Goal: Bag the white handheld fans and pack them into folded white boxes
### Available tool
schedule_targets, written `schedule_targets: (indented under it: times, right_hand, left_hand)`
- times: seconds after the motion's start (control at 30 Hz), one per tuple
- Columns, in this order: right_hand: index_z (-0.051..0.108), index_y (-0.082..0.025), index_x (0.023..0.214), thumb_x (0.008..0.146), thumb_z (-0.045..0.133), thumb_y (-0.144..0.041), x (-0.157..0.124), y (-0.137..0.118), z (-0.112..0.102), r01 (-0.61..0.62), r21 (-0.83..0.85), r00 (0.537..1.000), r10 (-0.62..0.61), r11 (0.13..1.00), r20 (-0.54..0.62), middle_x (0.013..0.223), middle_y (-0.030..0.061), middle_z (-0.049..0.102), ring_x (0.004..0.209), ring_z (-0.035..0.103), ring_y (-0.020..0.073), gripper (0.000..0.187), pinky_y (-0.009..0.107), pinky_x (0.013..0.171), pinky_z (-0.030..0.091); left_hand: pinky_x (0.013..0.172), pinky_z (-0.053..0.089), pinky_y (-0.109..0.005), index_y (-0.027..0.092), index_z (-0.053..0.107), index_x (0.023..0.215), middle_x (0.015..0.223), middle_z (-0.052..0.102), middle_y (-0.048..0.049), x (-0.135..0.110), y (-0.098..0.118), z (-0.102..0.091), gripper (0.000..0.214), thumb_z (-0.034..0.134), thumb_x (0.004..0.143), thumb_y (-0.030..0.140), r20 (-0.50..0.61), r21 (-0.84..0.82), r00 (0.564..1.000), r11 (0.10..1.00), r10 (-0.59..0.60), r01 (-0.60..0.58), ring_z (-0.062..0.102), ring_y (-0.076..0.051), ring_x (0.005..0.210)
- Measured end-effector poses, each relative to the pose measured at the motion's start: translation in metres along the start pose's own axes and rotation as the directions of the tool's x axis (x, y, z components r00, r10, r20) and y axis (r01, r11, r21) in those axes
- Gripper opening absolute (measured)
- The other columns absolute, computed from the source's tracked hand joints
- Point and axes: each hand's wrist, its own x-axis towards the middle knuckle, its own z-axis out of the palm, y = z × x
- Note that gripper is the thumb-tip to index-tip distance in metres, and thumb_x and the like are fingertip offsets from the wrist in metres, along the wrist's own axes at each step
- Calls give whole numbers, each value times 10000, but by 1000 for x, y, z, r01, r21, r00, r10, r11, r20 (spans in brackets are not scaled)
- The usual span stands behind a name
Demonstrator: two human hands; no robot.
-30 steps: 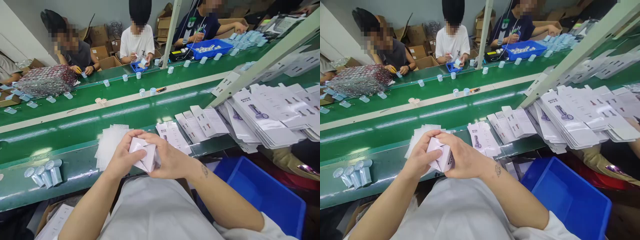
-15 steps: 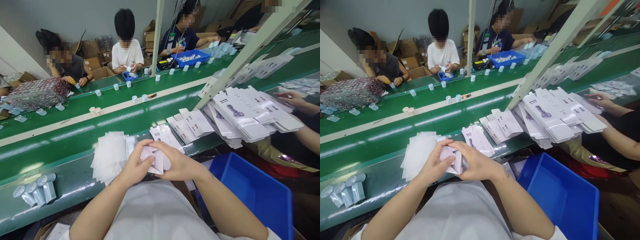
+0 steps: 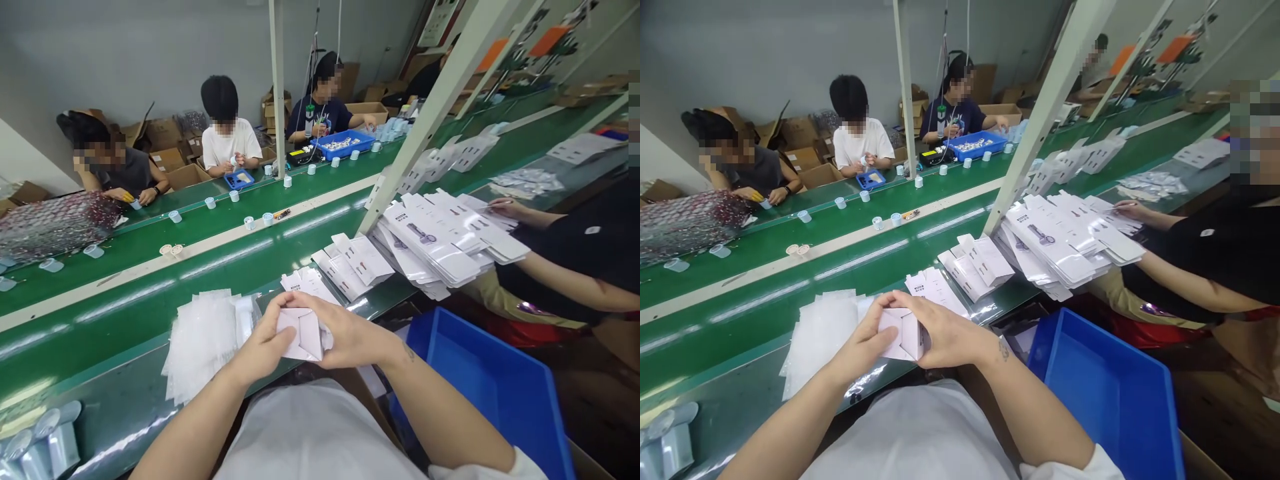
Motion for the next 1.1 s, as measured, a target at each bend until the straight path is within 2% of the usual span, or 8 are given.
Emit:
schedule_targets:
  times: [0.1, 0.23, 0.4, 0.53, 0.67, 0.87, 0.93, 1.1]
  right_hand:
    - [148, -215, 1512, 675, 711, -109, 0, 2, -14, -38, 71, 999, 38, 997, 11, 1410, 131, 486, 1284, 506, 248, 1014, 402, 1067, 434]
    - [203, -203, 1480, 704, 757, -193, -5, 13, -22, -38, -18, 997, 36, 999, -63, 1451, 182, 422, 1362, 421, 294, 954, 452, 1093, 398]
    - [78, -279, 1513, 845, 629, -158, -27, 54, -3, 165, -281, 983, -182, 945, -35, 1458, 146, 439, 1479, 193, 277, 874, 605, 1177, 129]
    - [65, -310, 1533, 788, 727, -382, -54, 86, 3, -68, -178, 997, 61, 982, -50, 1572, 154, 269, 1492, 37, 357, 1000, 660, 1136, 183]
    - [306, -227, 1472, 934, 476, -514, -66, 121, -21, -521, 125, 749, 522, 845, -408, 1471, 189, 423, 1358, 436, 309, 633, 529, 1025, 459]
    - [574, -99, 1258, 885, 532, -416, -82, 212, -79, -860, -169, 445, 544, 482, -712, 1446, 246, 407, 1374, 353, 412, 491, 614, 1098, 319]
    - [550, -59, 1286, 879, 526, -349, -91, 238, -94, -902, -176, 407, 645, 394, -647, 1440, 266, 409, 1357, 393, 398, 500, 569, 1089, 357]
    - [523, -35, 1305, 893, 460, -306, -104, 260, -117, -871, -189, 479, 694, 454, -538, 1400, 236, 493, 1384, 392, 319, 497, 466, 1136, 344]
  left_hand:
    - [912, 454, -354, 285, 481, 1331, 1335, 542, -63, 15, 3, 7, 628, 700, 743, 282, -1, -162, 1000, 987, -22, 21, 554, -248, 1112]
    - [921, 457, -355, 255, 528, 1222, 1269, 589, -75, 40, 2, 14, 536, 621, 794, 564, -282, -368, 953, 930, -112, 1, 555, -250, 1158]
    - [806, 508, -411, 166, 539, 1240, 1143, 659, -155, 63, -19, 15, 724, 531, 771, 717, 102, -424, 814, 716, -571, 555, 614, -340, 1075]
    - [895, 488, -374, 220, 261, 1436, 1329, 568, -144, 93, -39, 21, 880, 717, 716, 442, -174, -365, 877, 856, -448, 365, 600, -292, 1131]
    - [1026, 406, -376, 212, 133, 1470, 1400, 507, -171, 143, -58, 48, 988, 755, 720, 376, -344, 7, 915, 973, -212, 229, 536, -278, 1232]
    - [1067, 359, -387, 116, 84, 1487, 1349, 549, -203, 224, -95, 113, 982, 699, 766, 376, -343, 262, 903, 897, -258, 355, 531, -295, 1244]
    - [1111, 309, -364, 79, 95, 1488, 1434, 452, -232, 240, -105, 133, 932, 666, 791, 318, -327, 268, 906, 893, -270, 362, 451, -291, 1330]
    - [1149, 256, -353, 74, 78, 1506, 1481, 372, -235, 251, -124, 150, 910, 625, 789, 200, -171, 190, 933, 918, -317, 347, 391, -284, 1377]
